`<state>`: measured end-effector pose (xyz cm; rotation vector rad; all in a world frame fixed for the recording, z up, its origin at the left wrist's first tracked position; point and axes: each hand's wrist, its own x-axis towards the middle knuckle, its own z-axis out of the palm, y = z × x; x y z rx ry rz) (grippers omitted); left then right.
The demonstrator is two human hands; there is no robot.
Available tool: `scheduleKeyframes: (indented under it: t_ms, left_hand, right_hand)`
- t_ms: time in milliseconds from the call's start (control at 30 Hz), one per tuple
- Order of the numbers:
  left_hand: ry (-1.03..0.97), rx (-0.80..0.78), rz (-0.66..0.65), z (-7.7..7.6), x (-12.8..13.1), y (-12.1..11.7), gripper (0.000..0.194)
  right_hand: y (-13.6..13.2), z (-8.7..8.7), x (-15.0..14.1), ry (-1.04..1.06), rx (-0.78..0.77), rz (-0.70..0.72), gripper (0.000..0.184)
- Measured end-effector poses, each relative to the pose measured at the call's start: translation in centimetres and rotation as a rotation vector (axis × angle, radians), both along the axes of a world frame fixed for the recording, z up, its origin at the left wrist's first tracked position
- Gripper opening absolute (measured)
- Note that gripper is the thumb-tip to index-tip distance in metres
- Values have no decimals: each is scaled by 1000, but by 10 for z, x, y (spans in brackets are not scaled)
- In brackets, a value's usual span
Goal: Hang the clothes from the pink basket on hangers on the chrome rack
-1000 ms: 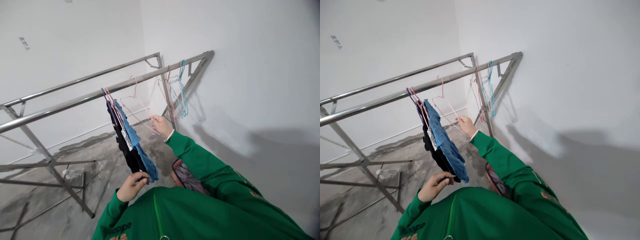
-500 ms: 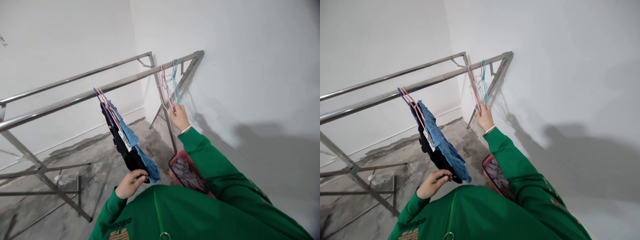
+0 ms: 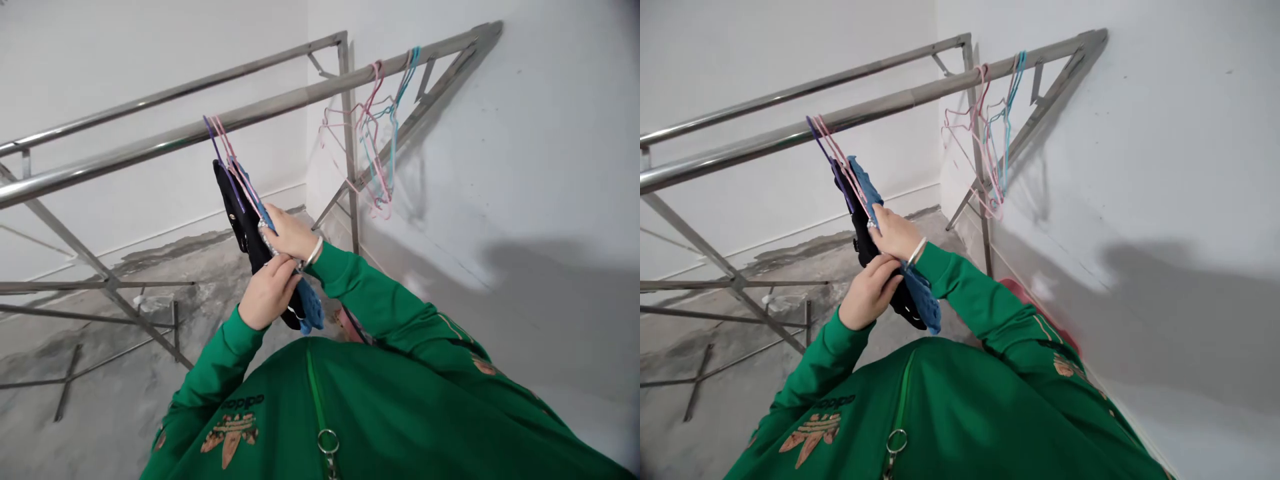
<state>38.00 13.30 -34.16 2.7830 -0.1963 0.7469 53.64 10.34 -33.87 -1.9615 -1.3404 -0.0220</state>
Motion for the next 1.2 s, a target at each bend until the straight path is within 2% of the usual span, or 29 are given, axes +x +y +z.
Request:
scheduleKeyframes:
  t_ms: [100, 200, 300, 400, 533, 600, 767, 867, 933, 1000, 1100, 1200]
  left_hand:
    - [153, 216, 140, -10, 8, -9, 31]
    - [274, 307, 272, -19, 11, -14, 40]
    - [328, 348, 317, -21, 11, -14, 50]
    - [283, 339, 262, -16, 12, -19, 44]
    - [32, 218, -20, -11, 32, -36, 38]
    - [-44, 88, -65, -18, 49, -43, 42]
    - [-183, -249, 196, -55, 77, -36, 67]
    - [-219, -330, 238, -66, 79, -25, 74]
    - [-237, -348, 235, -61, 80, -22, 74]
    - [-230, -296, 256, -49, 82, -21, 70]
    - [-177, -144, 372, -27, 85, -23, 60]
    - [-133, -41, 486, -10, 84, -17, 49]
  right_hand:
    - [-17, -14, 11, -5, 7, 13, 30]
    - [-39, -32, 18, -38, 80, -67, 27]
    - [-59, -48, 25, -78, 139, -187, 28]
    - [-73, -60, 31, -101, 212, -300, 27]
    - [-80, -71, 37, -100, 260, -349, 17]
    - [-83, -74, 39, -101, 241, -329, 19]
    - [-96, -73, 42, -99, 318, -369, 25]
    - [-103, -68, 37, -81, 336, -348, 29]
    - [-105, -66, 31, -60, 336, -323, 31]
    - [-105, -65, 23, -38, 333, -279, 31]
    - [-104, -65, 16, -22, 333, -224, 29]
    - [-106, -63, 19, -26, 351, -233, 29]
